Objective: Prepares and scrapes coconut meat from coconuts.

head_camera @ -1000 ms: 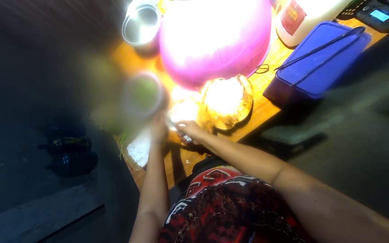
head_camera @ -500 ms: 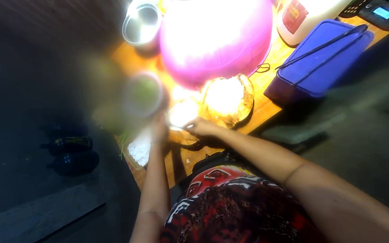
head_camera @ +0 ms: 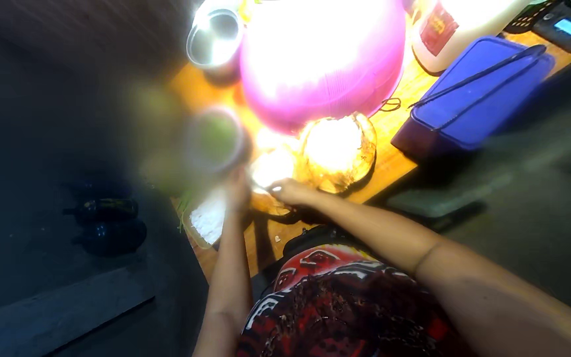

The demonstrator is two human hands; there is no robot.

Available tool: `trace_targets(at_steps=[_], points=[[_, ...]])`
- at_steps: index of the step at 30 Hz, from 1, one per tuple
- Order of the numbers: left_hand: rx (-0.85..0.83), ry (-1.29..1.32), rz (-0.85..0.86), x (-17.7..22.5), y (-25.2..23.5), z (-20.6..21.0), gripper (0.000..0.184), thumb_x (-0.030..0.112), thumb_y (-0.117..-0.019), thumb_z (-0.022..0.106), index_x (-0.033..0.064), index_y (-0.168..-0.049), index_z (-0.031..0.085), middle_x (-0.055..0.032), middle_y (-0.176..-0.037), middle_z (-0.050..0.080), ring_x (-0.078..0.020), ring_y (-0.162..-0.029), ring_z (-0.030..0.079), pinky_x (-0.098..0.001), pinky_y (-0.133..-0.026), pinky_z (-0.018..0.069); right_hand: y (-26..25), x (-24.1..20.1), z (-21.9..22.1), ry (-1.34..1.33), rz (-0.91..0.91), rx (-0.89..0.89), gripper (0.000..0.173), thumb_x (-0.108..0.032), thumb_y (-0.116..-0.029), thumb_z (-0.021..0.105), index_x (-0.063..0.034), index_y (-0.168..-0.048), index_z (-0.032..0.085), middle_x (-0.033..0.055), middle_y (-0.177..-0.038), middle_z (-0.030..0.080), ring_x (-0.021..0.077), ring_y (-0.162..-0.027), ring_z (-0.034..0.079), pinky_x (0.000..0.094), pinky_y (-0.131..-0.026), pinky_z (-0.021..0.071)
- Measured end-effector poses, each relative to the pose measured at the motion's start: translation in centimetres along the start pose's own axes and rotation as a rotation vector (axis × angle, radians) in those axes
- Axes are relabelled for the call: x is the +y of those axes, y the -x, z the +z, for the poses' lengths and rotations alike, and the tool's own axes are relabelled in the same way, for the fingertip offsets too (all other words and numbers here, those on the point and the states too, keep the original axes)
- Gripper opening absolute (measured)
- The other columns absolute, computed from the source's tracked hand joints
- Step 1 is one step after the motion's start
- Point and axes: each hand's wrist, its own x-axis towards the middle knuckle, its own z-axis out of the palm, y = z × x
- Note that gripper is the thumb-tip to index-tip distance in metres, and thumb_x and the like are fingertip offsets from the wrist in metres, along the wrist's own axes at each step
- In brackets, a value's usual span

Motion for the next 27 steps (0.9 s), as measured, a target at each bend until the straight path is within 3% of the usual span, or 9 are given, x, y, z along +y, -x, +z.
trace_targets(at_steps=[3,6,10,11,14,17,20,24,27], points=[[0.001,-0.004,-0.002,-0.4,0.0,-0.1,0.031,0.016,-0.1091,0.047,-0.0009,-0.126,0.067,-0.016,-0.118,0.071,-0.0155,-0.104,0.067,-0.0365,-0.096,0.0517,-0.3,-0.3,-1.2,-0.051,0.066,0.083,0.034,-0.02,-0.1102,0.047,-0.0098,-0.14,0.06,0.015,-0.082,0.063,0.0204,-0.057,0.057,0.0375,-0.057,0.0518],[0.002,-0.006,0.009,-0.5,-0.1,-0.1,0.031,0.016,-0.1088,0.047,-0.0005,-0.125,0.067,-0.0144,-0.116,0.071,-0.0129,-0.1,0.067,-0.0338,-0.093,0.0525,-0.9,-0.8,0.3,-0.047,0.039,0.12,0.034,-0.018,-0.1091,0.047,-0.0081,-0.139,0.059,0.0175,-0.09,0.065,0.0243,-0.063,0.062,0.0419,-0.061,0.0549],[0.002,-0.003,0.029,-0.6,0.0,-0.1,0.031,0.015,-0.1087,0.046,-0.0002,-0.124,0.067,-0.0138,-0.114,0.071,-0.0122,-0.097,0.067,-0.0333,-0.09,0.0534,-0.7,-0.9,-1.0,0.16,-0.099,-0.012,0.033,-0.01,-0.1053,0.052,-0.003,-0.136,0.063,0.0248,-0.125,0.066,0.0377,-0.114,0.065,0.0568,-0.098,0.0504],[0.005,-0.002,0.044,-0.6,0.1,-0.1,0.03,0.015,-0.1085,0.046,-0.0007,-0.124,0.067,-0.0138,-0.113,0.072,-0.0117,-0.097,0.067,-0.0326,-0.09,0.0533,-0.2,-1.4,-2.1,0.234,-0.105,-0.068,0.033,-0.01,-0.1052,0.053,-0.0032,-0.136,0.064,0.0247,-0.127,0.066,0.0383,-0.118,0.064,0.0577,-0.101,0.0487],[0.024,0.009,0.069,-0.5,0.0,-0.1,0.031,0.015,-0.1077,0.048,-0.0022,-0.126,0.065,-0.0153,-0.118,0.07,-0.0136,-0.104,0.066,-0.0332,-0.096,0.0514,0.7,-3.2,-5.4,0.469,-0.073,-0.183,0.029,-0.01,-0.1041,0.057,-0.0045,-0.13,0.069,0.0215,-0.122,0.068,0.0348,-0.112,0.065,0.0547,-0.098,0.0493],[0.095,0.004,0.009,0.4,0.3,0.3,0.04,0.017,-0.104,0.056,-0.003,-0.138,0.055,-0.0189,-0.128,0.065,-0.0207,-0.116,0.063,-0.0382,-0.102,0.0492,-0.5,-3.4,-6.9,0.493,-0.075,-0.071,0.029,-0.014,-0.1044,0.058,-0.0043,-0.129,0.07,0.0224,-0.132,0.065,0.0377,-0.127,0.059,0.0575,-0.107,0.0437],[0.226,-0.037,-0.206,1.4,2.0,1.7,0.053,0.037,-0.104,0.059,0.0048,-0.144,0.046,-0.0158,-0.124,0.065,-0.0228,-0.109,0.065,-0.0424,-0.098,0.0526,-0.8,-2.9,-5.5,0.389,-0.117,0.032,0.03,-0.018,-0.1063,0.054,-0.0063,-0.128,0.07,0.0215,-0.131,0.066,0.0367,-0.126,0.06,0.0577,-0.106,0.046],[0.331,-0.057,-0.279,0.9,2.8,3.0,0.046,0.039,-0.107,0.052,0.0045,-0.137,0.055,-0.0176,-0.11,0.067,-0.0258,-0.098,0.066,-0.0483,-0.091,0.0528,0.8,-3.7,-4.6,0.498,-0.076,-0.119,0.03,-0.013,-0.106,0.053,-0.0037,-0.131,0.067,0.0226,-0.132,0.065,0.0384,-0.127,0.06,0.0599,-0.106,0.0455],[0.329,-0.068,-0.207,0.2,2.4,2.6,0.042,0.037,-0.1102,0.045,0.005,-0.135,0.059,-0.0148,-0.115,0.068,-0.0213,-0.105,0.066,-0.0449,-0.097,0.0519,0.6,-3.3,-5.8,0.662,-0.035,-0.135,0.025,-0.016,-0.1032,0.058,-0.0053,-0.121,0.071,0.0206,-0.12,0.069,0.0387,-0.115,0.065,0.0635,-0.095,0.0509]])
